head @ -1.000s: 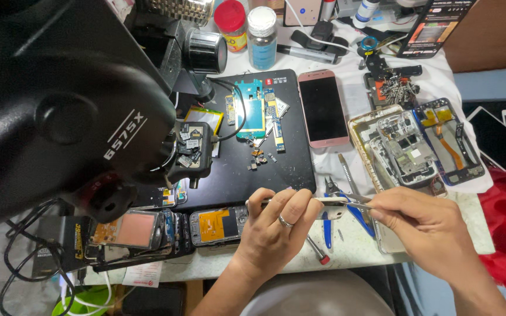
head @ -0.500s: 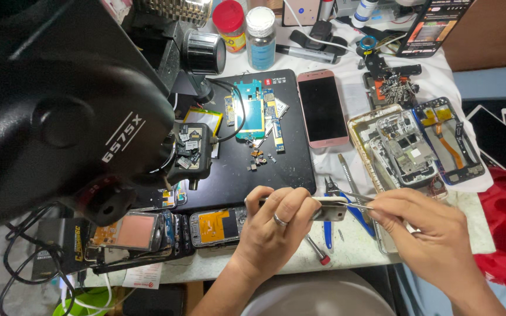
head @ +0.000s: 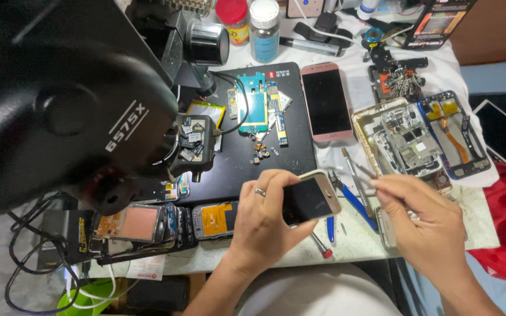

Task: The person handles a smartphone motherboard and then uses a metal prying tool to separate the screen assembly from the phone's frame. The person works at a bench with a microscope and various disassembled phone parts.

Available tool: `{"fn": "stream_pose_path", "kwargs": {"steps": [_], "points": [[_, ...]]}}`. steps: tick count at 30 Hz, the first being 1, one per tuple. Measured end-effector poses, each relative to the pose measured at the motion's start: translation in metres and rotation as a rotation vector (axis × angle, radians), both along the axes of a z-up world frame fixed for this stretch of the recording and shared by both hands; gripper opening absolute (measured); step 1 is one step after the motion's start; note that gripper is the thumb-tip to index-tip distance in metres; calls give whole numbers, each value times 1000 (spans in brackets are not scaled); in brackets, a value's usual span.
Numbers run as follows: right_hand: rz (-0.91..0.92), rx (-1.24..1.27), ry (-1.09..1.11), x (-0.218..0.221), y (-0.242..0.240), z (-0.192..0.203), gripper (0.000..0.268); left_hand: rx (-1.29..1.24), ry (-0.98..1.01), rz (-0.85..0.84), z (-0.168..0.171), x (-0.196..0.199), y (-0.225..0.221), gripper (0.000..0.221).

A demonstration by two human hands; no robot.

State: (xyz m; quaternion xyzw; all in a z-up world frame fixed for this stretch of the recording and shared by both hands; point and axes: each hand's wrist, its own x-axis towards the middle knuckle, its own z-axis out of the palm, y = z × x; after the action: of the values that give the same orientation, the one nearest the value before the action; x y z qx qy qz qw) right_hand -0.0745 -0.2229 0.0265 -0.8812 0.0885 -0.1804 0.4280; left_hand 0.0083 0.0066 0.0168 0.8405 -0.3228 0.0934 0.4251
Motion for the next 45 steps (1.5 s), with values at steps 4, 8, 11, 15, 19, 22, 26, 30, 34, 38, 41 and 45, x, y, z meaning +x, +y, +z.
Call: {"fn": "stream_pose_path", "kwargs": {"steps": [4,8,11,15,19,22,26,30,34,38,41,45], "points": [[56,-8,43,-2,0,-10,28,27,64,54,0,2,2,67],[33,-67,35,-11,9,-24,27,37,148,81,1,2,4,69],[15,-88,44,-19,13,-40,23,46,193,100,1,1,2,69],[-68,211,150,-28,14,-63,16,68,269,96,2,-2,2,71],[25,664,47,-21,6,-78,25,77,256,63,4,-8,1,68],[-36,824,215,-6,1,-77,31,104,293,34,5,-10,-2,67],[88,603,167,14,5,-67,24,89,229,2,7,-15,-7,65],[119,795,286,24,10,-61,24,20,97,-4,7,-20,-7,66],[160,866,361,21,9,-62,26,77,154,-39,7,-21,-7,65],[272,816,447,20,0,-64,32,123,78,-64,5,-22,-9,68],[267,793,497,19,-4,-65,33,120,78,-84,2,-24,-11,72],[242,775,478,13,-2,-69,30,115,116,-104,0,-27,-12,72]]}}
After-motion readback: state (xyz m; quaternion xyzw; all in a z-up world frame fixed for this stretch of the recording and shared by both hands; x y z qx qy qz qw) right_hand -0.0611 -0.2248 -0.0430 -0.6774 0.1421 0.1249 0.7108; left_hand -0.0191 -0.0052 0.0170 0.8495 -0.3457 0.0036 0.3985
